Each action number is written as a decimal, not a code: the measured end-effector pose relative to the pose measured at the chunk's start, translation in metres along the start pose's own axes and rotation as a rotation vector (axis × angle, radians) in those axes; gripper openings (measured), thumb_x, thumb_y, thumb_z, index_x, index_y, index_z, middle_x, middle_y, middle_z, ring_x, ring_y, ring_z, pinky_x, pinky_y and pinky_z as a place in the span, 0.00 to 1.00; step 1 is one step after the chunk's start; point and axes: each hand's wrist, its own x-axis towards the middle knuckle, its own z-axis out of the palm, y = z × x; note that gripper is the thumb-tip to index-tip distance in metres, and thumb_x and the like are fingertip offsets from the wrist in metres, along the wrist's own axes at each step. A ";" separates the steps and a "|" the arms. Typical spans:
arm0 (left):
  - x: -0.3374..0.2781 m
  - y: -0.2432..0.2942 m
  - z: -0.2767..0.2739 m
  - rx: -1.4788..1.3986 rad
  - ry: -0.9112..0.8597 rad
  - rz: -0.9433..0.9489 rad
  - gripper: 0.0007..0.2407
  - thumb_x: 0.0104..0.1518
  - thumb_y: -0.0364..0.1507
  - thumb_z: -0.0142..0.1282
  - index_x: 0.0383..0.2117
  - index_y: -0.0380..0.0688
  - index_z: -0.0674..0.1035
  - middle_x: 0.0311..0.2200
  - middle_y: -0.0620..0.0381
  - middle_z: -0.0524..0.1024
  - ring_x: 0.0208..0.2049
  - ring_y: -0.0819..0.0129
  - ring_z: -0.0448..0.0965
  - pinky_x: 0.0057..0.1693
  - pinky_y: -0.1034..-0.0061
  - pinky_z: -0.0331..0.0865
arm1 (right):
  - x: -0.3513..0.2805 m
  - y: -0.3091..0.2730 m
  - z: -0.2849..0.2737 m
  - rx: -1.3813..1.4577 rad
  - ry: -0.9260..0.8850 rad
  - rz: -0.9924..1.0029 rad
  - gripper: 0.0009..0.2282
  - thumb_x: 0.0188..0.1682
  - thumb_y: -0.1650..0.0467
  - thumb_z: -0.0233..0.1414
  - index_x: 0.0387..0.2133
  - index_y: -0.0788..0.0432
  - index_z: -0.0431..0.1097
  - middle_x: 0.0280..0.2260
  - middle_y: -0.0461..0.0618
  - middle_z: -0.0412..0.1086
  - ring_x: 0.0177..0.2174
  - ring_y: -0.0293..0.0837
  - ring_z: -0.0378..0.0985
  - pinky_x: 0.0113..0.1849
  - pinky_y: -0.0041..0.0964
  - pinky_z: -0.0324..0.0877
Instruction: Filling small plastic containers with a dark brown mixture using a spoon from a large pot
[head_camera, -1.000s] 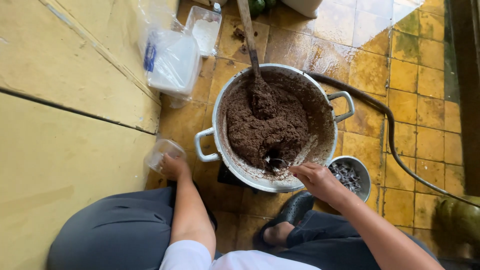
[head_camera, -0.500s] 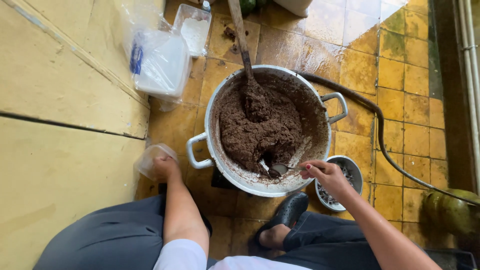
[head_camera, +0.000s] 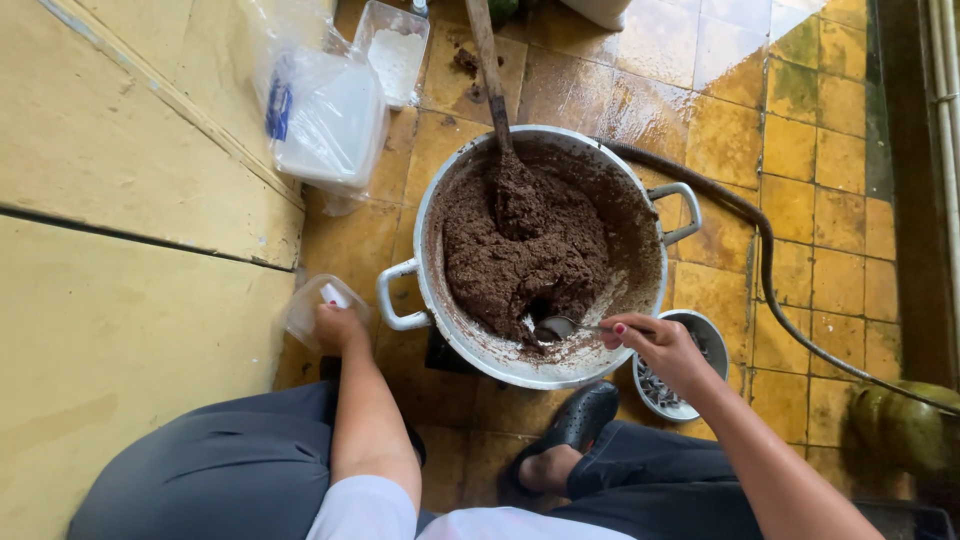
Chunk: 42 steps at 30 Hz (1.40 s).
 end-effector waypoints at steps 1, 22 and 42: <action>-0.003 0.002 -0.008 0.001 0.004 0.005 0.10 0.64 0.36 0.49 0.29 0.53 0.82 0.25 0.55 0.82 0.37 0.52 0.86 0.44 0.57 0.77 | -0.001 0.001 0.002 0.006 0.001 -0.002 0.10 0.53 0.71 0.55 0.42 0.61 0.82 0.33 0.62 0.83 0.35 0.48 0.84 0.44 0.45 0.77; -0.005 0.000 -0.001 -0.210 -0.258 -0.001 0.10 0.45 0.34 0.66 0.31 0.60 0.77 0.32 0.64 0.81 0.47 0.57 0.83 0.51 0.65 0.75 | -0.009 -0.016 0.023 -0.066 -0.155 -0.150 0.09 0.51 0.70 0.57 0.40 0.59 0.83 0.30 0.60 0.85 0.35 0.50 0.88 0.46 0.46 0.77; -0.028 0.012 -0.019 -0.301 0.011 0.009 0.12 0.56 0.26 0.54 0.44 0.54 0.86 0.36 0.54 0.83 0.45 0.53 0.84 0.52 0.64 0.77 | -0.003 -0.008 0.027 0.143 -0.152 0.015 0.11 0.55 0.73 0.52 0.46 0.68 0.78 0.37 0.70 0.81 0.38 0.57 0.84 0.46 0.49 0.76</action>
